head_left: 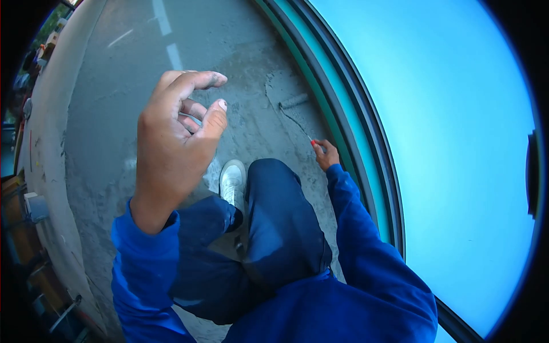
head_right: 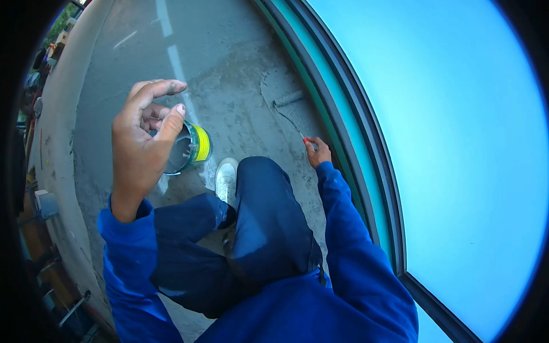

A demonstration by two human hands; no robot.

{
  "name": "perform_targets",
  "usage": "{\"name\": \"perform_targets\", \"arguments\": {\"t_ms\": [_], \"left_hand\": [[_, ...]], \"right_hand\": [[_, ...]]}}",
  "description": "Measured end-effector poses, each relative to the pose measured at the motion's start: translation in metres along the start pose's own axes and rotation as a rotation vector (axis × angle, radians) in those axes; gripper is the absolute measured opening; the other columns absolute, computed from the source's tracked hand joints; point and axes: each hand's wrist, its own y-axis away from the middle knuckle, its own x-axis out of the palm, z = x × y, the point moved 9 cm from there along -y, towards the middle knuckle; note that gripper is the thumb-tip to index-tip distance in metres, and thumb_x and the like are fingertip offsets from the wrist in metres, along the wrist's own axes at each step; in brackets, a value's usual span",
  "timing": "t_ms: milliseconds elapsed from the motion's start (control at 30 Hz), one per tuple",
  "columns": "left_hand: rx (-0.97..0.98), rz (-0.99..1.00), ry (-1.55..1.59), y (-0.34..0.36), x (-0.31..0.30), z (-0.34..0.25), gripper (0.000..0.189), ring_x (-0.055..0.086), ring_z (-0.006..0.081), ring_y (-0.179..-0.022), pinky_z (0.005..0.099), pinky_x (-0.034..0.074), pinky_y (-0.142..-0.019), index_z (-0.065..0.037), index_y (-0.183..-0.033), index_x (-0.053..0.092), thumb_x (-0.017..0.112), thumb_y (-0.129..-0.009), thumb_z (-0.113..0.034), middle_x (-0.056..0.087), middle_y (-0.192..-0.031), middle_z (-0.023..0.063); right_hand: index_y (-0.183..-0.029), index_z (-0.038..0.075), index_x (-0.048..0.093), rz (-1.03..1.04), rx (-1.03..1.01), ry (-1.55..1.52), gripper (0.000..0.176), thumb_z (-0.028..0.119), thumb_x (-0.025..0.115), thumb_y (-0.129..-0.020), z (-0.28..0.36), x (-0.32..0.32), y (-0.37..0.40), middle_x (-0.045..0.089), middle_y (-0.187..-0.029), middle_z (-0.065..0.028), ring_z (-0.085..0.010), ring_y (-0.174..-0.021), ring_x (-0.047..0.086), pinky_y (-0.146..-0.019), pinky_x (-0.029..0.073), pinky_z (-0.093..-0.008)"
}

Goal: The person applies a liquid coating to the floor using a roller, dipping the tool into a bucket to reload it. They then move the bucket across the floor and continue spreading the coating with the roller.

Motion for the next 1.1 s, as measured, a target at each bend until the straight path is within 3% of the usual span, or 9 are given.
{"name": "perform_targets", "arguments": {"t_ms": [200,267,333,433,500,567,633,733,1100], "left_hand": [[0.021,-0.007,-0.028,0.000,-0.002,-0.002,0.019,0.058,0.0089,-0.065,0.0221,0.045,-0.053,0.001,-0.100,0.063,0.062,-0.080,0.000,0.061,-0.103,0.0103],[0.037,0.009,-0.047,0.000,-0.005,-0.008,0.021,0.058,0.0075,-0.069,0.0203,0.046,-0.060,0.001,-0.103,0.062,0.062,-0.083,-0.001,0.061,-0.105,0.0086],[0.066,-0.016,-0.056,-0.004,-0.014,-0.013,0.022,0.059,0.0071,-0.071,0.0197,0.046,-0.064,0.001,-0.105,0.062,0.062,-0.084,-0.003,0.062,-0.106,0.0081],[0.114,-0.111,-0.068,-0.008,-0.038,-0.014,0.021,0.061,0.0083,-0.070,0.0210,0.048,-0.063,0.002,-0.103,0.063,0.063,-0.083,-0.004,0.064,-0.105,0.0086],[0.174,-0.194,-0.052,-0.011,-0.054,-0.017,0.021,0.062,0.0094,-0.069,0.0220,0.050,-0.063,0.002,-0.102,0.064,0.063,-0.082,-0.004,0.065,-0.104,0.0088],[0.002,-0.244,0.026,-0.012,-0.074,-0.024,0.023,0.063,0.0117,-0.070,0.0223,0.049,-0.060,0.006,-0.102,0.062,0.062,-0.082,-0.005,0.060,-0.107,0.0151],[-0.057,-0.305,0.070,-0.007,-0.087,-0.026,0.023,0.064,0.0121,-0.068,0.0222,0.048,-0.057,0.008,-0.101,0.061,0.061,-0.082,-0.005,0.059,-0.104,0.0166],[-0.008,-0.387,0.064,-0.003,-0.102,-0.026,0.021,0.063,0.0105,-0.066,0.0214,0.047,-0.056,0.009,-0.099,0.061,0.060,-0.082,-0.002,0.060,-0.096,0.0128],[0.026,-0.515,-0.073,0.020,-0.118,-0.040,0.020,0.059,0.0078,-0.063,0.0193,0.044,-0.054,0.010,-0.098,0.060,0.060,-0.081,-0.001,0.057,-0.095,0.0106]], "right_hand": [[-0.110,0.005,0.065,0.043,0.117,0.043,0.029,0.025,0.062,-0.090,-0.026,-0.070,0.118,0.064,-0.080,-0.0078,-0.0136,-0.064,0.060,-0.062,0.049,-0.0286],[-0.112,0.006,0.065,0.068,0.123,0.026,0.030,0.024,0.064,-0.088,0.013,-0.088,0.128,0.069,-0.093,-0.0124,-0.0187,-0.080,0.067,-0.074,0.052,-0.0306],[-0.113,0.005,0.064,0.121,0.056,0.005,0.029,0.020,0.064,-0.088,0.060,-0.093,0.117,0.069,-0.089,-0.0103,-0.0118,-0.073,0.065,-0.070,0.051,-0.0271],[-0.113,0.000,0.063,0.290,-0.092,-0.137,0.032,0.014,0.070,-0.085,0.152,-0.080,0.089,0.068,-0.097,-0.0115,-0.0134,-0.084,0.065,-0.073,0.052,-0.0256],[-0.112,0.002,0.063,0.408,-0.226,-0.051,0.033,0.013,0.071,-0.082,0.218,-0.071,0.075,0.069,-0.089,-0.0148,-0.0153,-0.081,0.067,-0.069,0.053,-0.0295],[-0.109,0.004,0.066,0.496,-0.354,0.050,0.030,0.012,0.070,-0.081,0.278,-0.061,0.069,0.069,-0.083,-0.0148,-0.0187,-0.078,0.068,-0.068,0.053,-0.0324],[-0.106,0.007,0.068,0.534,-0.603,0.081,0.027,0.014,0.069,-0.080,0.333,-0.048,0.071,0.069,-0.079,-0.0139,-0.0230,-0.076,0.069,-0.067,0.053,-0.0352],[-0.101,0.007,0.070,0.631,-0.726,0.333,0.024,0.012,0.069,-0.078,0.385,-0.007,0.075,0.070,-0.086,-0.0149,-0.0280,-0.074,0.068,-0.073,0.054,-0.0352],[-0.099,0.015,0.071,0.732,-0.694,0.887,0.028,0.020,0.063,-0.073,0.395,0.182,0.067,0.069,-0.095,-0.0131,-0.0321,-0.089,0.066,-0.078,0.054,-0.0427]]}}
